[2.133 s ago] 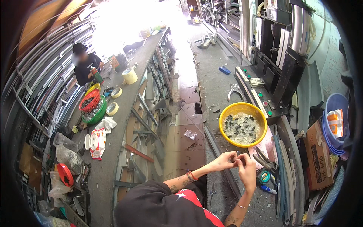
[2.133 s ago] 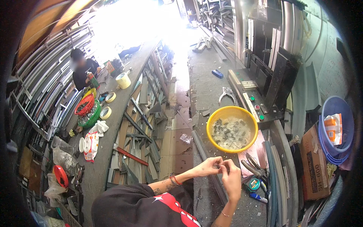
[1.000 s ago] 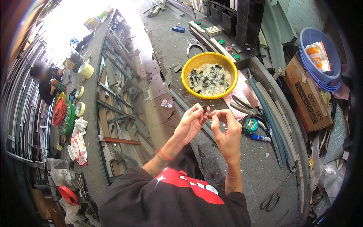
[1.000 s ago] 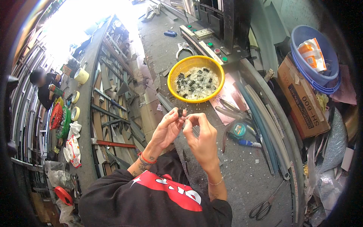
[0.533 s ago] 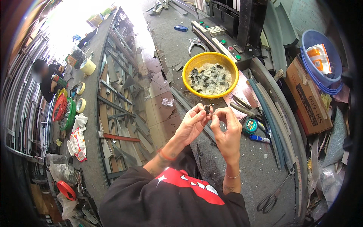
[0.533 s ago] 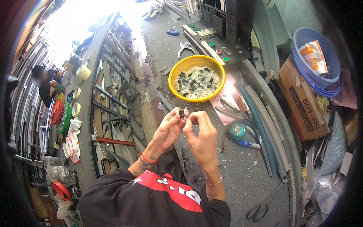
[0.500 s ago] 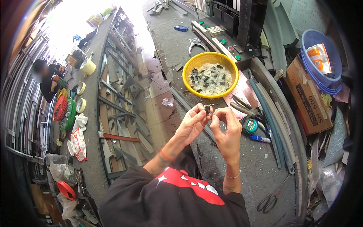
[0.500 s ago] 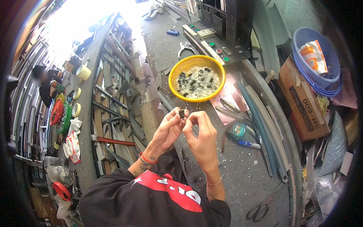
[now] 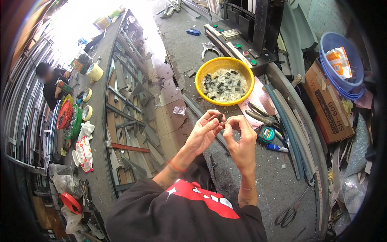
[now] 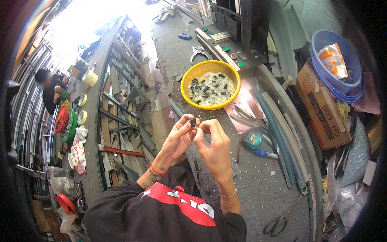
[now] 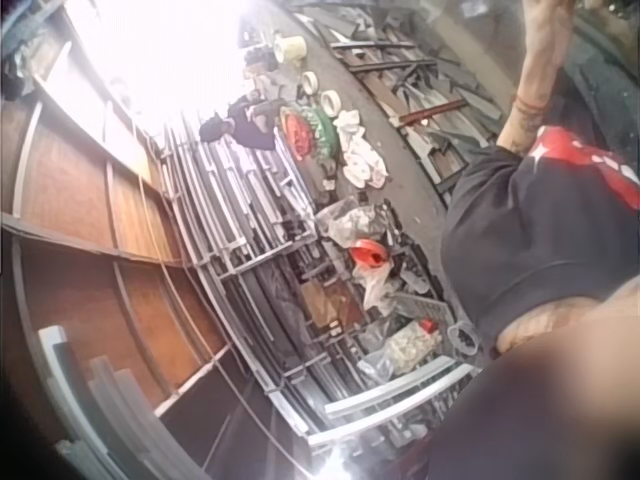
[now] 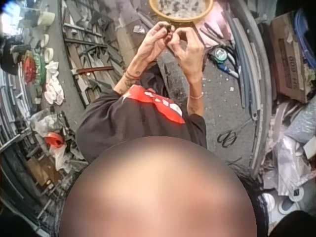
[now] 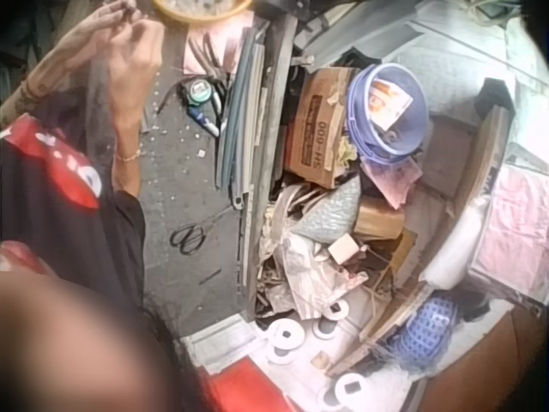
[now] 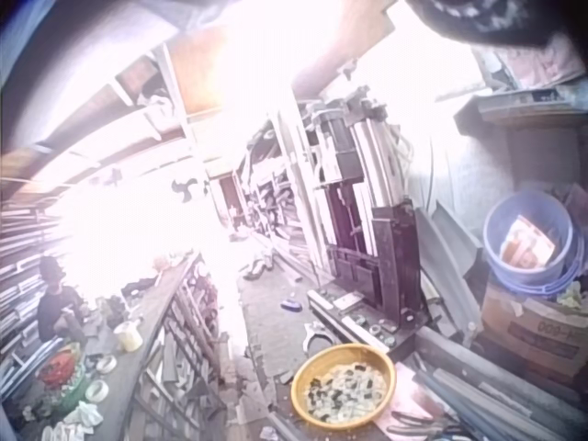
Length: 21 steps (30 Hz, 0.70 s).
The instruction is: The person assembles small window components at a cluttered workbench. They pick up metal strips and small black plastic pieces, insert the pieces into the strips, and place the assembled units into a yellow basket. The person repeats this process multiple times.
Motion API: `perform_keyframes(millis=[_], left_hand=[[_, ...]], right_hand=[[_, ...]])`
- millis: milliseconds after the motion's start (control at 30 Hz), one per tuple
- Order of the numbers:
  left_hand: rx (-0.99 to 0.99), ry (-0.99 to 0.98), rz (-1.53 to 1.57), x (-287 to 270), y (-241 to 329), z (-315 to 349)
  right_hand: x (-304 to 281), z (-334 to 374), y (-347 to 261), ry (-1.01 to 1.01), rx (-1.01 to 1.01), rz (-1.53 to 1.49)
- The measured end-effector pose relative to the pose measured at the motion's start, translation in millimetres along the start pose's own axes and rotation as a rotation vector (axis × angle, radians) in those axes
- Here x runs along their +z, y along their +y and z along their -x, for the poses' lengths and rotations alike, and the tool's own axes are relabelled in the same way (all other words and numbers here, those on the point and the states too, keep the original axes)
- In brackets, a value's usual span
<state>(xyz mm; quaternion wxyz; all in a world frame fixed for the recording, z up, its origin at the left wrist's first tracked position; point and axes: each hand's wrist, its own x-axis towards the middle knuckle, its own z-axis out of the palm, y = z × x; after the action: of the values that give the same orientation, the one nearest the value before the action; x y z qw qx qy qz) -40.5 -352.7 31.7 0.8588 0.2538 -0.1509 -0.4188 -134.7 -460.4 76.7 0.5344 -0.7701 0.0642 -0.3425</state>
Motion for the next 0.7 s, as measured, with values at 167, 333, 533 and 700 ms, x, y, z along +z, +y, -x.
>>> perform_keyframes(millis=[167,333,533,700], left_hand=[[0.0,-0.001,0.007,-1.8,0.6,1.6],[0.011,-0.009,-0.038,-2.9,0.7,2.7],[0.039,0.013,-0.151,-1.7,2.0,4.8],[0.105,0.05,-0.366,1.6,3.3,5.9]], right_hand=[[1.3,0.9,0.5,-0.006,-0.001,0.001],[1.7,0.6,0.6,-0.011,0.003,0.025],[0.2,-0.3,-1.2,-0.039,0.001,0.039],[-5.2,-3.6,0.3,-0.056,0.027,0.002]])
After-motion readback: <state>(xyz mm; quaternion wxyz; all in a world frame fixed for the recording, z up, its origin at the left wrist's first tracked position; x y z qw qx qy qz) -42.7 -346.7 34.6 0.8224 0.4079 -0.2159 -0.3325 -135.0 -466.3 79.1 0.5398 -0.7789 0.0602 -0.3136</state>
